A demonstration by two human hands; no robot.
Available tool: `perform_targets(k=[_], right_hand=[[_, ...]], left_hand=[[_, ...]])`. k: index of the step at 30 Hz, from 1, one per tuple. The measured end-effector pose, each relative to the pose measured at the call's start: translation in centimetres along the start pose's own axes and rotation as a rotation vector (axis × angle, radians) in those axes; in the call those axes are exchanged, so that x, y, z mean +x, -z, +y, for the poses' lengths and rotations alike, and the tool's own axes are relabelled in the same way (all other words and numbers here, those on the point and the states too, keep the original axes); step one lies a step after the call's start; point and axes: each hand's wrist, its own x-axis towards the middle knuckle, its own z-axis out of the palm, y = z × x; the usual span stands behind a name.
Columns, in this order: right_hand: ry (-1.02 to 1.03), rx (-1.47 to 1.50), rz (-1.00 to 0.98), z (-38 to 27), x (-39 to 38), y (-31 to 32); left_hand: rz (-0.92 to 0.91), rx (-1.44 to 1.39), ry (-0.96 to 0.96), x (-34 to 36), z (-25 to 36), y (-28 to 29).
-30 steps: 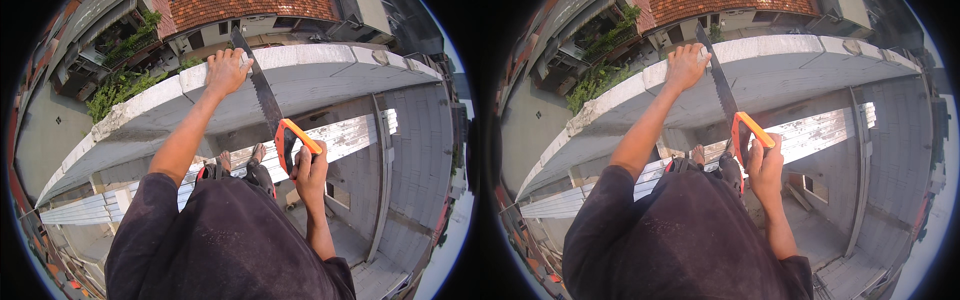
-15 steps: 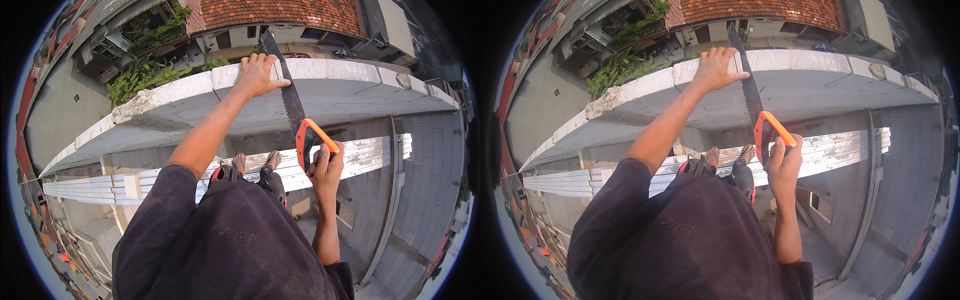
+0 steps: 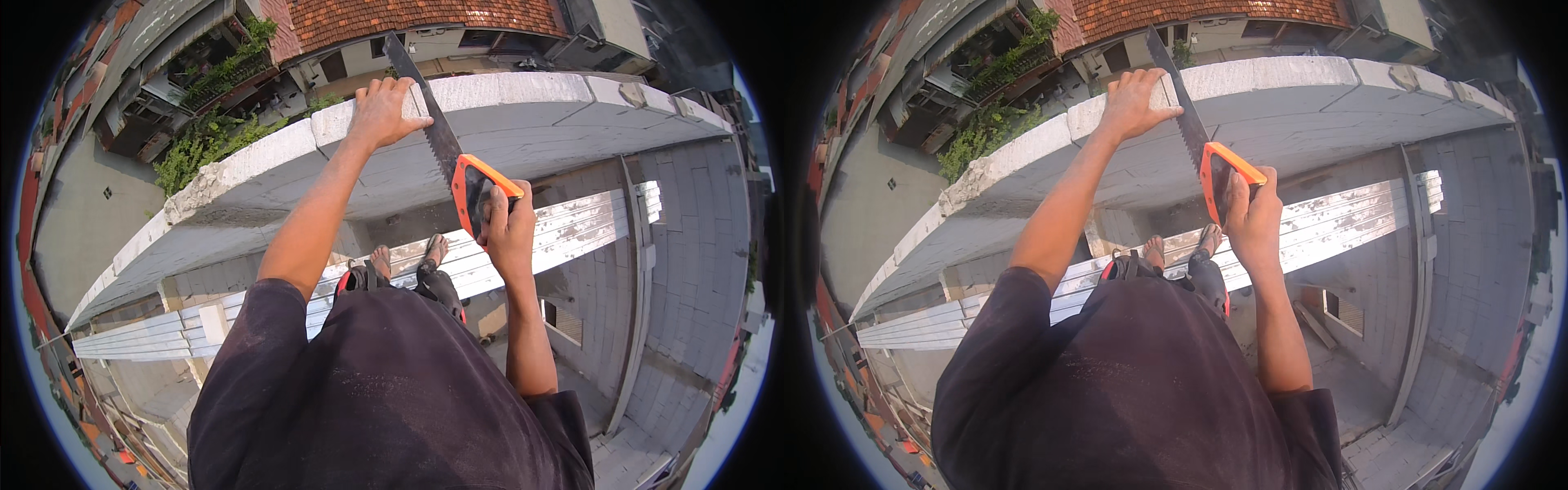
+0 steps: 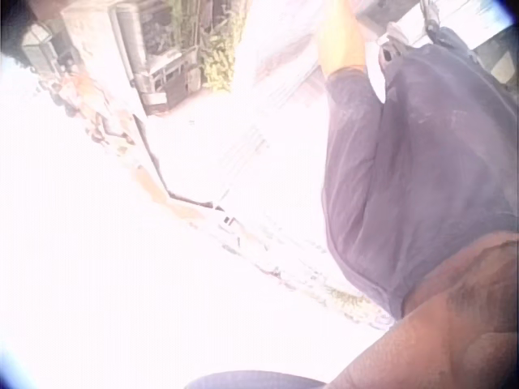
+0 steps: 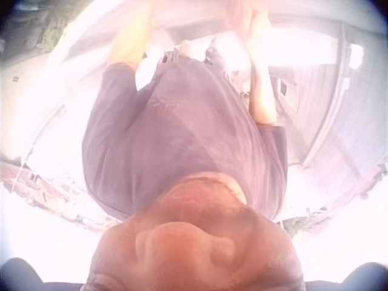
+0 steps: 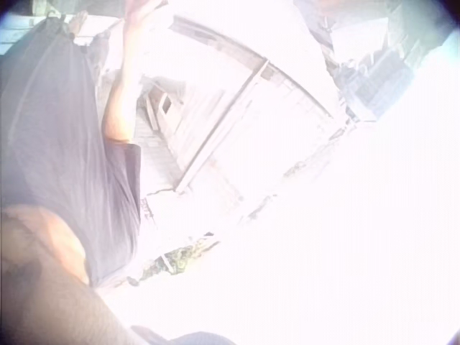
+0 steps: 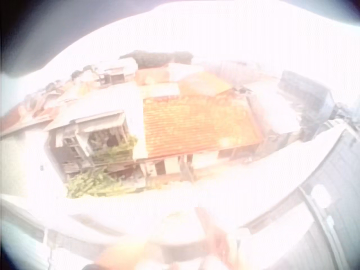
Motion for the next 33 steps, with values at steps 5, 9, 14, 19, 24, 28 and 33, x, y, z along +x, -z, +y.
perform_targets(k=[5, 9, 14, 19, 24, 28, 33], right_hand=[[0.003, -0.055, -0.051, -0.2, -1.8, 0.9], [-0.044, 0.003, -0.006, 0.5, -10.0, 4.5], [0.004, -0.046, 0.042, 1.4, -1.6, -0.6], [-0.087, -0.021, -0.017, 0.7, -3.9, 0.5], [-0.165, 0.001, -0.026, -0.5, -8.8, 4.6], [0.001, -0.047, 0.017, 1.1, -1.2, 0.6], [0.016, 0.065, 0.036, 3.3, -4.4, -0.1]], left_hand=[[0.009, -0.006, -0.004, -0.6, -0.3, 0.6], [0.061, -0.027, -0.017, -0.4, 0.0, -0.1], [0.035, -0.029, -0.024, -0.3, 0.7, 0.2], [0.019, -0.013, 0.001, -0.1, -0.6, 0.3], [0.018, -0.028, -0.020, 0.0, -0.1, 0.2], [0.008, -0.021, -0.024, 0.4, 0.3, 0.3], [-0.027, -0.164, 0.119, 2.1, -1.2, 0.3]])
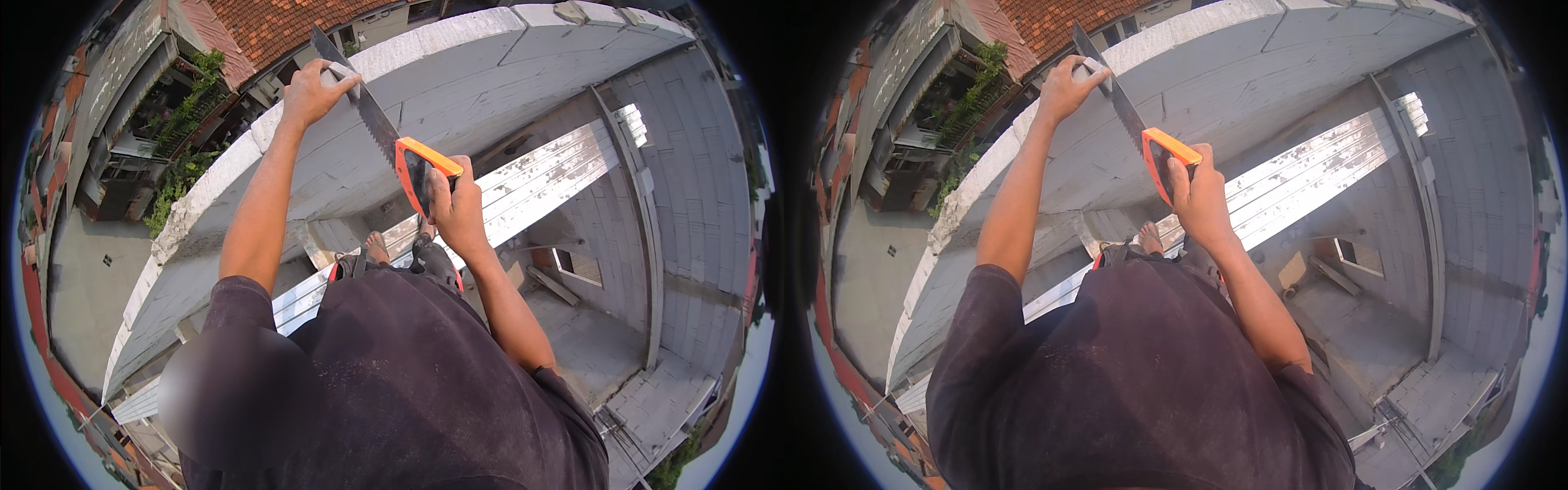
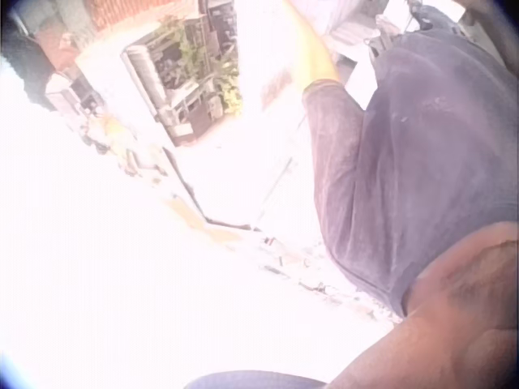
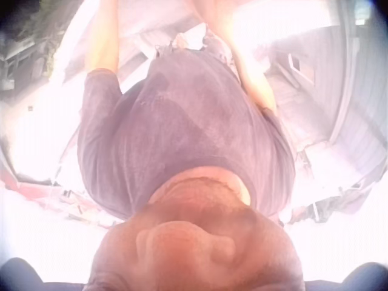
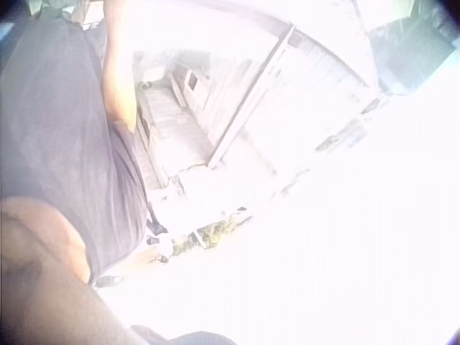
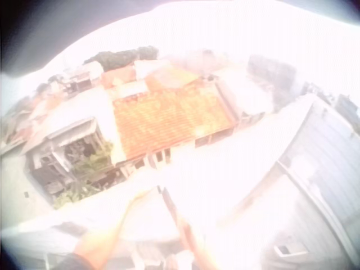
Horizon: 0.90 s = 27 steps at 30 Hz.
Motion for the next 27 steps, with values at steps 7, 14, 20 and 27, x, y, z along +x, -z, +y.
perform_targets(k=[7, 14, 20, 27], right_hand=[[0.057, 0.063, 0.043, 0.4, -10.1, 4.9], [0.425, 0.118, 0.462, -5.1, -6.6, 5.7], [0.380, 0.003, 0.683, -7.5, -8.6, 9.6], [0.245, 0.031, 0.824, -5.3, -11.6, 10.9]], left_hand=[[0.155, -0.454, -0.198, -1.0, -0.3, -1.1], [0.414, -0.583, -0.273, -8.0, 2.0, -0.9], [-0.363, -0.840, 0.410, -20.4, 3.6, -9.1], [-0.792, -0.598, 0.556, -15.4, 10.6, -18.5]])
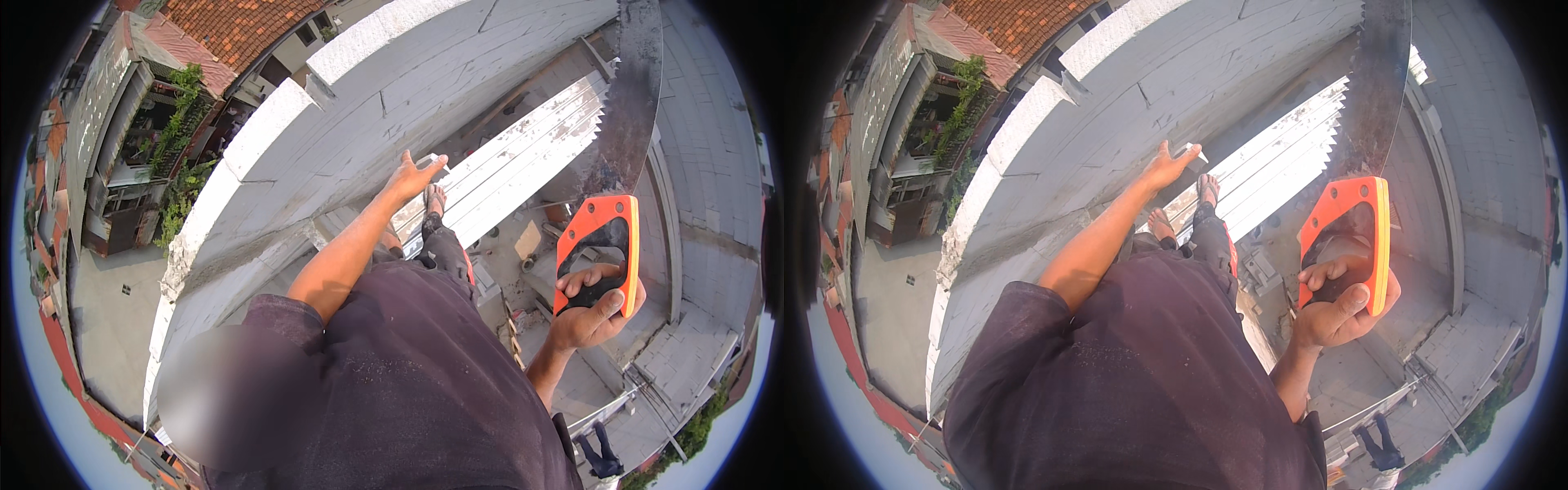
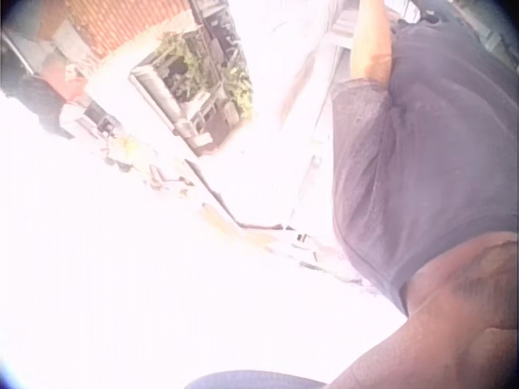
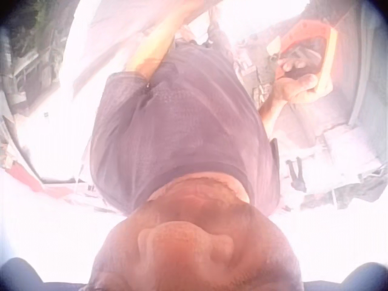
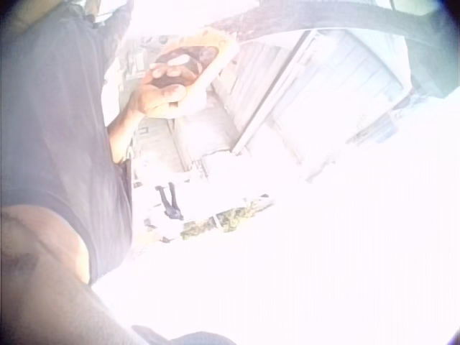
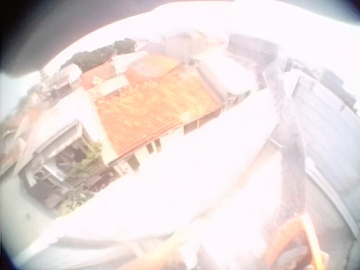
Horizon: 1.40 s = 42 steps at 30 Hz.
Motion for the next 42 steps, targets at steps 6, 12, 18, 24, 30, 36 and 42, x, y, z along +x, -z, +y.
perform_targets(k=[6, 12, 18, 24, 30, 36, 42], right_hand=[[0.026, -0.004, -0.099, 0.3, -1.1, -1.1], [0.139, -0.131, -0.410, 1.9, -1.7, -4.4], [0.223, -0.166, -0.723, 2.4, -3.0, -12.0], [0.190, -0.203, -0.844, 5.7, -4.8, -15.2], [0.196, -0.338, -0.864, 7.7, -6.5, -15.6], [0.163, -0.391, -0.918, 7.6, -6.8, -12.9], [0.186, -0.400, -0.884, 7.3, -7.3, -13.9]], left_hand=[[0.072, 0.343, -0.428, -2.9, 6.5, -0.1], [0.528, 0.329, -0.850, -10.8, 5.1, 10.9], [1.081, 0.801, -0.769, -11.4, 3.8, 24.2], [0.849, 0.978, -0.476, -8.2, 3.9, 24.7], [0.865, 0.928, -0.511, -7.9, 3.7, 24.9], [0.859, 0.943, -0.485, -8.0, 3.5, 25.2], [0.875, 0.966, -0.486, -8.0, 3.9, 24.5]])
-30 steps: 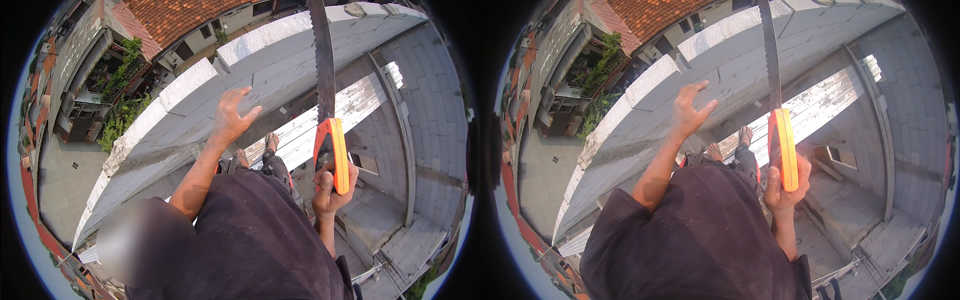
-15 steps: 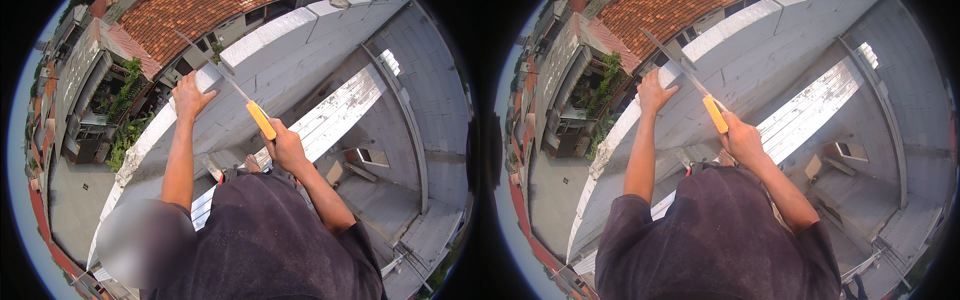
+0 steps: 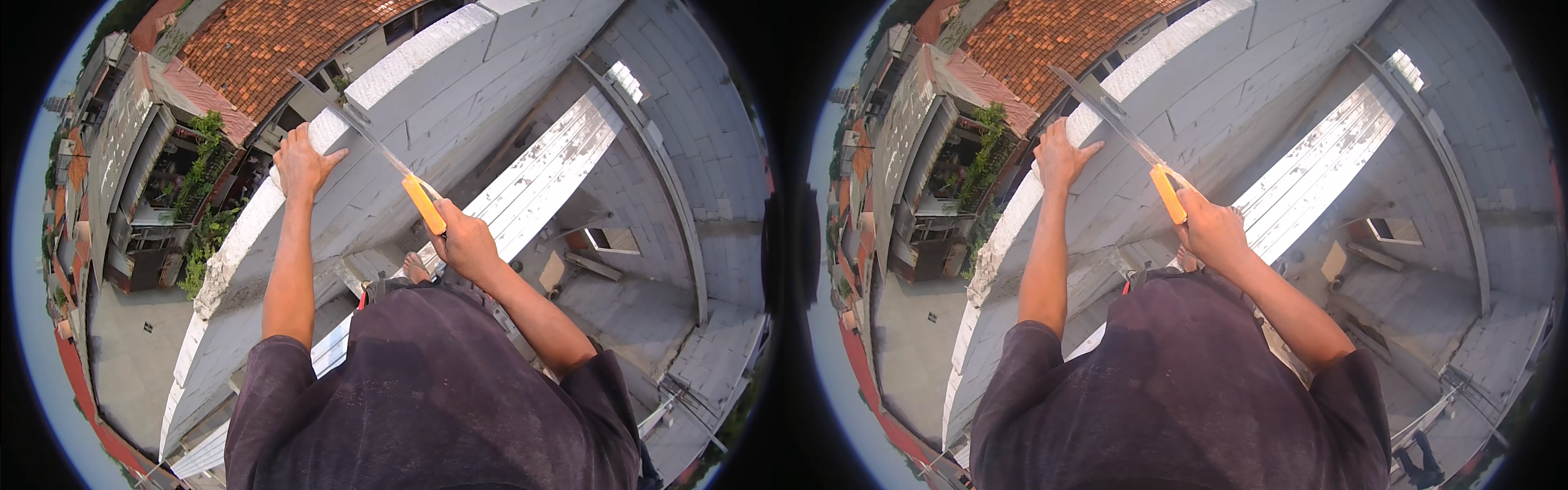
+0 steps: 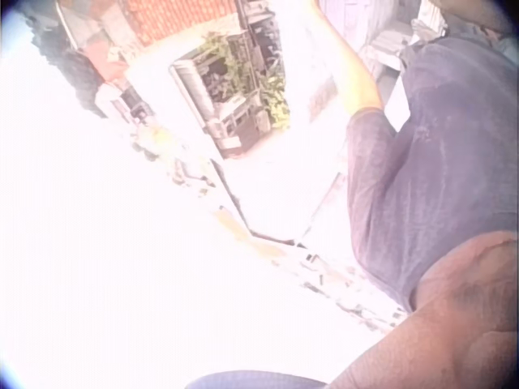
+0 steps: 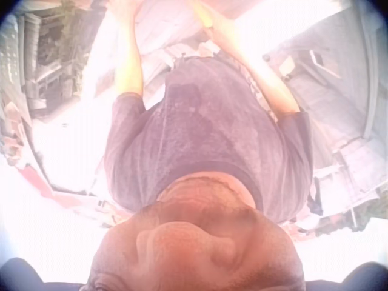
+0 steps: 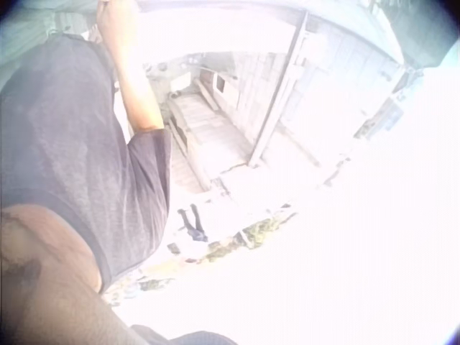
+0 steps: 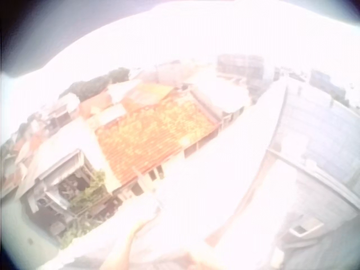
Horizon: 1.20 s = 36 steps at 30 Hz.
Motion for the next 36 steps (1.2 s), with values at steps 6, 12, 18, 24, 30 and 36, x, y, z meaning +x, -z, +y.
perform_targets(k=[6, 12, 18, 24, 30, 36], right_hand=[[0.019, 0.009, 0.030, -0.6, 1.9, 0.0], [0.063, 0.018, 0.114, -0.8, -5.1, 2.5], [0.005, 0.005, 0.054, -1.2, 3.9, -2.2], [0.046, -0.008, 0.033, 0.1, -4.1, 1.9], [0.003, -0.014, -0.004, -2.2, 4.5, -2.2], [-0.016, -0.057, -0.056, 0.2, -1.7, 1.2]], left_hand=[[-0.027, 0.006, 0.027, 0.2, -0.3, 0.4], [-0.014, 0.014, 0.006, -0.1, -0.5, -0.3], [-0.013, -0.009, -0.011, -0.1, -0.4, -0.1], [0.004, -0.005, 0.004, 0.0, -0.8, -0.2], [-0.002, 0.037, 0.000, 0.3, -0.3, -0.4], [-0.024, 0.005, 0.005, 0.1, -0.8, -0.2]])
